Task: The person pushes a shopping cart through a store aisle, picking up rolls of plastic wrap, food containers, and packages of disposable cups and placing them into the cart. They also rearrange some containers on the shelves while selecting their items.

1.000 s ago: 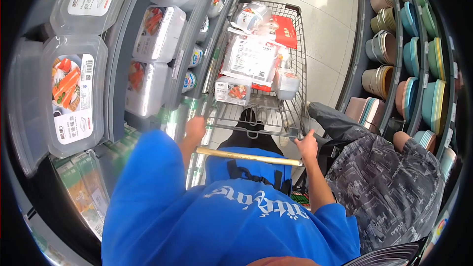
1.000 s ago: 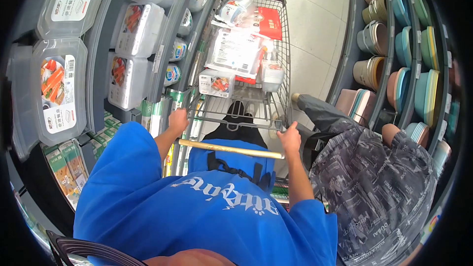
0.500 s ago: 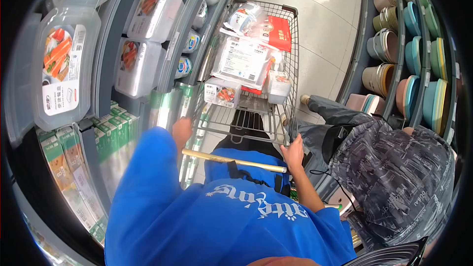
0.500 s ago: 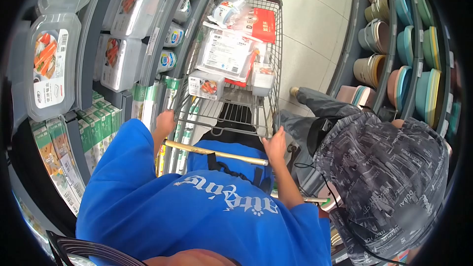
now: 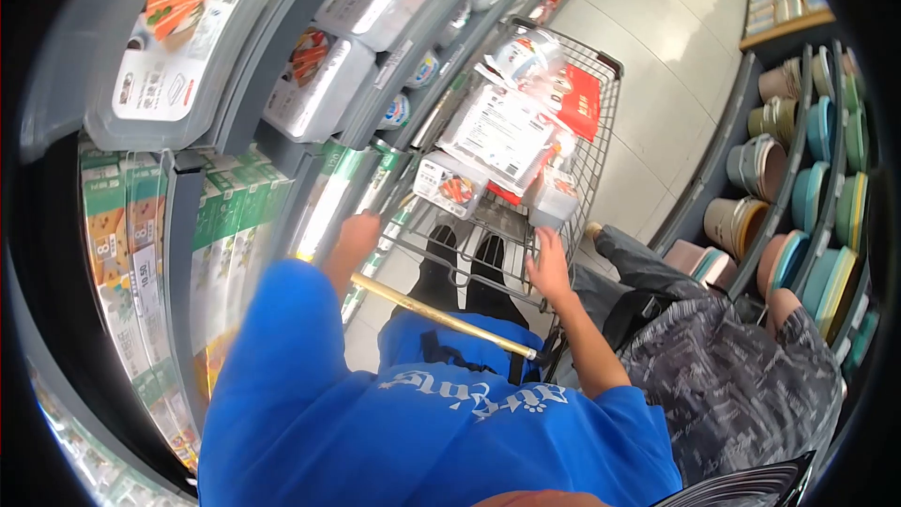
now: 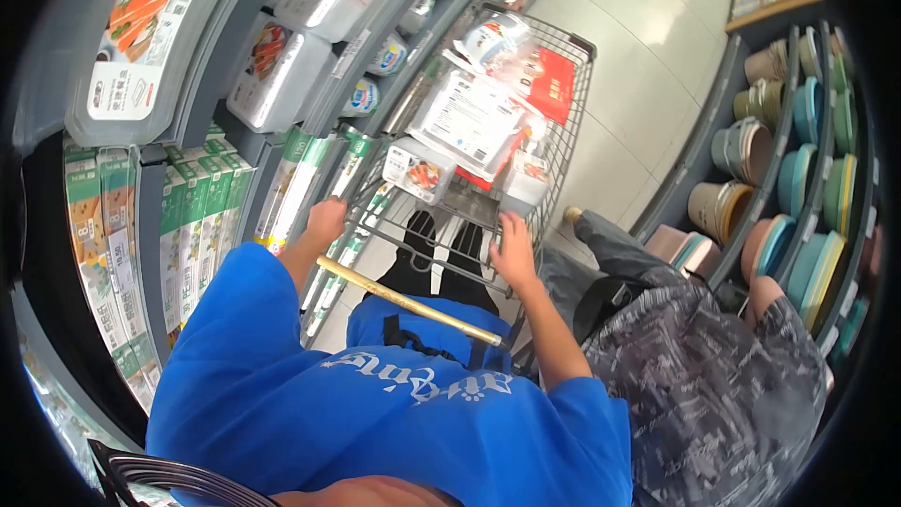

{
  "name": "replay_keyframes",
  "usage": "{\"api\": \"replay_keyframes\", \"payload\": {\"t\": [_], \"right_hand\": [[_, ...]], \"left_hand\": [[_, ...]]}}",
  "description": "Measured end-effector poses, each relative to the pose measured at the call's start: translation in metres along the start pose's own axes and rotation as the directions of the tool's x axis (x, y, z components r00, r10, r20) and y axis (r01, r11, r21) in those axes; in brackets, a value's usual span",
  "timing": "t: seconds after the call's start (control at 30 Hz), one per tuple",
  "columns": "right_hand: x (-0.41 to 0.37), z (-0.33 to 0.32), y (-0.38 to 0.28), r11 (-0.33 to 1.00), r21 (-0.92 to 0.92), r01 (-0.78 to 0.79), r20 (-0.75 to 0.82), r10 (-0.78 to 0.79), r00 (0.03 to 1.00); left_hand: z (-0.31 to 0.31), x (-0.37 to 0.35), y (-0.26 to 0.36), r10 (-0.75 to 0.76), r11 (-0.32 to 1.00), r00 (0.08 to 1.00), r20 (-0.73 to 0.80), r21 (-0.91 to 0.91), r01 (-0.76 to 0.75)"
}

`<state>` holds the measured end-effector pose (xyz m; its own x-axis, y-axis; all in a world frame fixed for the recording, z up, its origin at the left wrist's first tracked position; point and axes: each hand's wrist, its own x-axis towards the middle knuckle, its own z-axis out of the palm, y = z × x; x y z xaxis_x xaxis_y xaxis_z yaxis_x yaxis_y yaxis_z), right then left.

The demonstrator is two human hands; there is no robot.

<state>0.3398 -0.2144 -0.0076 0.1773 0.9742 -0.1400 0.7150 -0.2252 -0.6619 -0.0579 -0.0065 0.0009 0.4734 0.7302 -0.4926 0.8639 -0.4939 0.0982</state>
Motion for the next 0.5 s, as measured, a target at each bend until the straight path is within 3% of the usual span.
{"api": "replay_keyframes", "payload": {"t": [0.17, 0.27, 0.37, 0.47, 0.5], "right_hand": [[0.108, 0.057, 0.065, 0.986, 0.157, -0.064, -0.211, 0.097, 0.973], [0.162, 0.093, 0.1, 0.985, 0.098, -0.141, -0.18, 0.157, 0.971], [0.192, 0.12, 0.093, 0.951, 0.129, -0.281, -0.198, 0.303, 0.932], [0.201, 0.123, 0.091, 0.882, 0.284, -0.377, -0.123, 0.423, 0.898], [0.195, 0.134, 0.088, 0.912, 0.217, -0.348, -0.284, 0.4, 0.871]], "left_hand": [[0.009, 0.001, -0.004, -0.023, 0.997, 0.999, 0.03, 0.072, 0.021], [0.001, -0.001, -0.003, -0.008, 0.999, 0.999, 0.031, 0.052, 0.006], [0.003, 0.0, -0.006, -0.009, 1.0, 0.999, 0.042, 0.029, 0.008], [0.01, 0.002, -0.01, -0.011, 1.0, 1.0, 0.024, 0.015, 0.01], [0.012, 0.002, -0.01, -0.014, 0.999, 0.999, 0.029, 0.03, 0.013]]}}
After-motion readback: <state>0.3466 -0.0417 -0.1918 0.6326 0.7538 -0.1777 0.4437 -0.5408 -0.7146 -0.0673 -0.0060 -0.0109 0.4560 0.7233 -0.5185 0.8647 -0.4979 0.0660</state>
